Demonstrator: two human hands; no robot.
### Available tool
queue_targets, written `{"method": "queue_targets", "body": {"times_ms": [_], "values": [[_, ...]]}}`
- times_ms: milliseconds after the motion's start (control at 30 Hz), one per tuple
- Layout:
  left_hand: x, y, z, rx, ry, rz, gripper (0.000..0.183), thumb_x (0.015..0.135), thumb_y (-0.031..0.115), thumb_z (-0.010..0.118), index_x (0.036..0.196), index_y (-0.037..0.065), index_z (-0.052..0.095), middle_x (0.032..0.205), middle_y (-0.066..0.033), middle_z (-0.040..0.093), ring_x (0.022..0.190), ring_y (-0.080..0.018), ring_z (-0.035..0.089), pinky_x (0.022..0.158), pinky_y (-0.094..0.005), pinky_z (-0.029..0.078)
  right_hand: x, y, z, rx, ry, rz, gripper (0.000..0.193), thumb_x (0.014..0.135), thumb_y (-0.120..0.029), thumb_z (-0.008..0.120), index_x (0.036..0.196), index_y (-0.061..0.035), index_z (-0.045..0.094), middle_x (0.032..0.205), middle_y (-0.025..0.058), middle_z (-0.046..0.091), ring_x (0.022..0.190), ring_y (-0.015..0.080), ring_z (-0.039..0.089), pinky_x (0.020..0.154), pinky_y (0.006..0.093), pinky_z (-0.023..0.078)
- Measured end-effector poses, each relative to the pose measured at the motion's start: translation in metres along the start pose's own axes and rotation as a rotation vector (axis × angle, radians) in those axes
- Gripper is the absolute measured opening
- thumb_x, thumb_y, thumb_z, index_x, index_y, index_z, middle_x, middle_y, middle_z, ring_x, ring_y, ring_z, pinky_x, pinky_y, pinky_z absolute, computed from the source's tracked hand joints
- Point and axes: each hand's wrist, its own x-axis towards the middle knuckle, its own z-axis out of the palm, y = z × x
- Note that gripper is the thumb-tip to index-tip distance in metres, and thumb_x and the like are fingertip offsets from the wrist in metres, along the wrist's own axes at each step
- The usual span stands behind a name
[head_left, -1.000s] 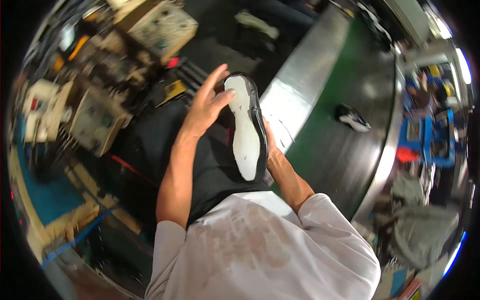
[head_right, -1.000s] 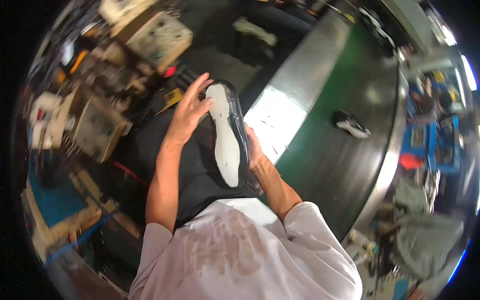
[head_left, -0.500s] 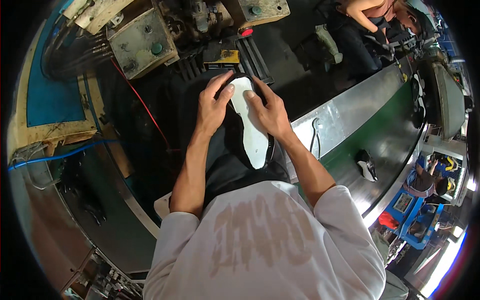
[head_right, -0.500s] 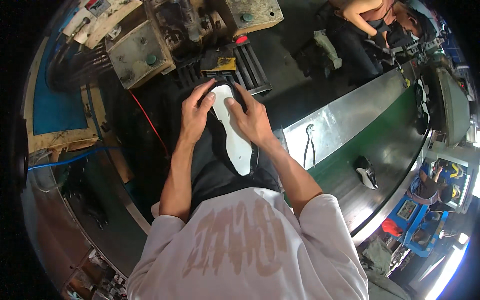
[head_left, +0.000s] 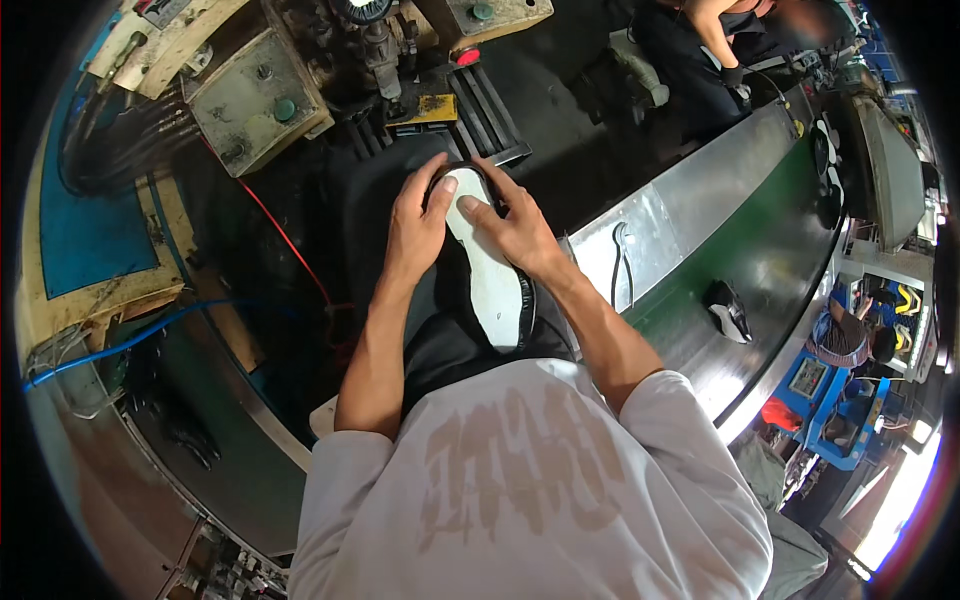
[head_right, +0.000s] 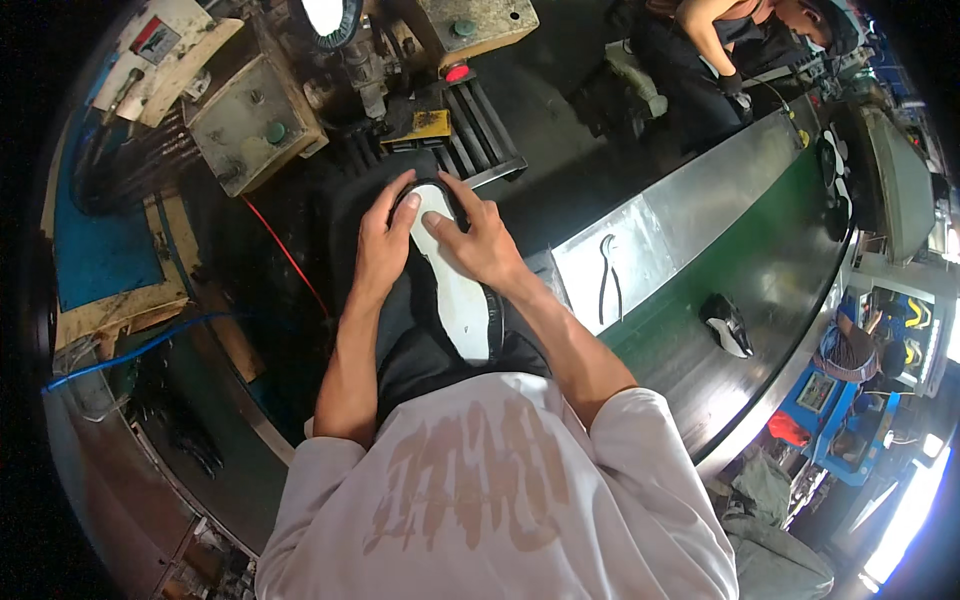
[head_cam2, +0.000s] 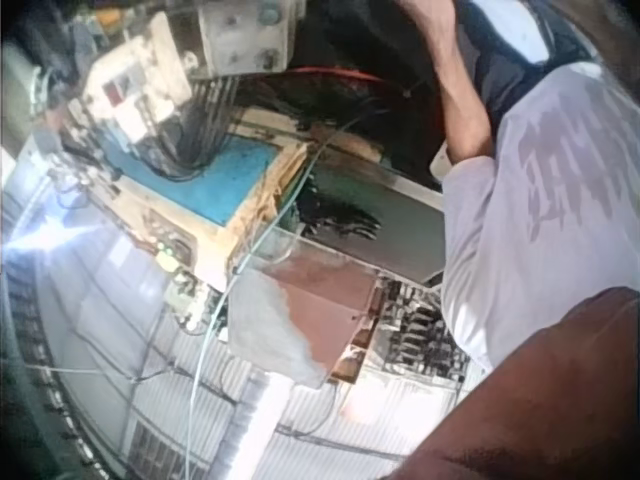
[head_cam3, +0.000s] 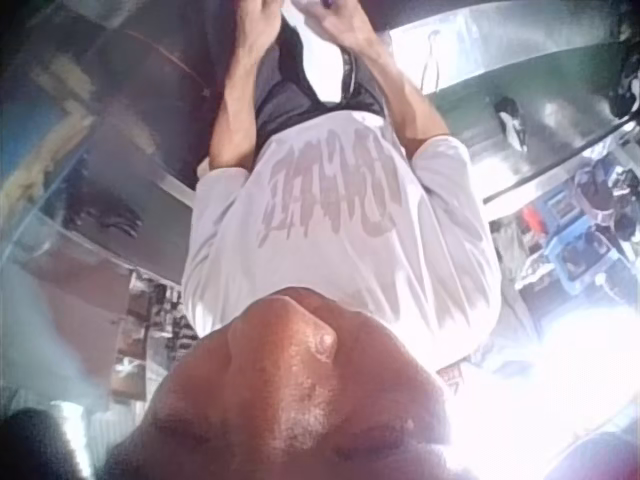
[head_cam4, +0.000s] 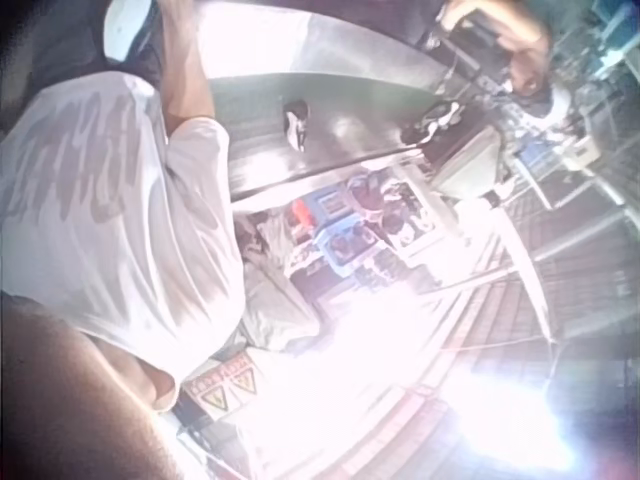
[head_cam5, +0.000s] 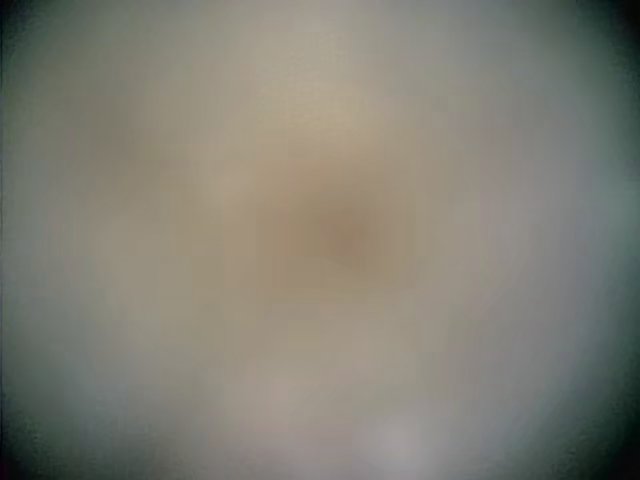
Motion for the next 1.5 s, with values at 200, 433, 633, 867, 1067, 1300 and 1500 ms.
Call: {"method": "queue_targets", "body": {"times_ms": [200,433,633,867,1067,1300,1500], "values": [[-0.006,0.0,0.006,-0.173,-0.02,-0.194,0.039,0.111,0.022,0.053,0.136,-0.004,0.068,0.128,-0.0145,0.071,0.118,-0.0197,0.062,0.107,-0.0327,0.046,-0.003,0.0,0.006,-0.061,0.04,-0.004,0.067,0.099,-0.038,0.074,0.157,-0.0108,0.053,0.122,0.0233,0.07,0.115,0.033,0.064,0.101,0.041,0.05],[-0.008,-0.006,0.023,-0.242,0.006,-0.171,0.042,0.112,0.024,0.052,0.145,-0.001,0.061,0.14,-0.0145,0.065,0.127,-0.0218,0.059,0.111,-0.0345,0.043,-0.001,0.008,0.003,-0.038,0.06,-0.038,0.069,0.101,-0.038,0.071,0.159,-0.0073,0.049,0.135,0.0263,0.065,0.123,0.0354,0.06,0.107,0.0429,0.047],[-0.036,-0.046,0.021,-1.252,-0.281,-0.47,0.066,0.116,0.045,0.042,0.167,0.004,0.031,0.167,-0.0089,0.042,0.153,-0.0235,0.039,0.128,-0.0388,0.029,-0.008,0.035,-0.012,1.024,-0.136,0.227,0.072,0.111,-0.044,0.057,0.163,0.0019,0.04,0.16,0.0142,0.049,0.147,0.0246,0.046,0.126,0.0385,0.033],[-0.05,-0.018,0.041,-0.271,-0.033,-0.279,0.061,0.118,0.035,0.039,0.168,0.002,0.027,0.17,-0.0149,0.036,0.158,-0.0251,0.032,0.13,-0.0373,0.024,-0.018,0.033,0.0,0.101,0.009,0.07,0.06,0.115,-0.039,0.047,0.161,0.0001,0.043,0.154,0.0243,0.056,0.144,0.0324,0.053,0.121,0.0383,0.039],[-0.048,-0.024,0.033,-0.552,-0.2,-0.3,0.068,0.116,0.034,0.042,0.17,0.0,0.018,0.175,-0.016,0.026,0.162,-0.0266,0.024,0.131,-0.0363,0.018,-0.035,0.039,-0.011,0.841,-0.097,0.32,0.065,0.114,-0.042,0.052,0.163,-0.0006,0.04,0.161,0.0163,0.05,0.148,0.0267,0.047,0.123,0.0377,0.036],[-0.073,-0.022,0.047,-0.111,-0.167,-0.157,0.078,0.113,0.03,0.051,0.169,-0.003,0.008,0.172,-0.0295,0.026,0.157,-0.0372,0.034,0.127,-0.0425,0.03,-0.058,0.022,-0.011,0.119,0.042,0.16,0.065,0.111,-0.042,0.053,0.152,0.0093,0.049,0.137,0.0382,0.062,0.133,0.0454,0.061,0.114,0.0429,0.045],[-0.061,-0.007,0.048,-0.157,0.04,-0.262,0.082,0.106,0.028,0.064,0.166,-0.007,0.022,0.166,-0.031,0.036,0.154,-0.0374,0.039,0.125,-0.0427,0.033,-0.106,0.006,-0.003,-0.196,0.082,-0.002,0.082,0.093,-0.033,0.081,0.162,-0.0087,0.043,0.16,0.0365,0.038,0.139,0.0484,0.054,0.112,0.0483,0.048]]}}
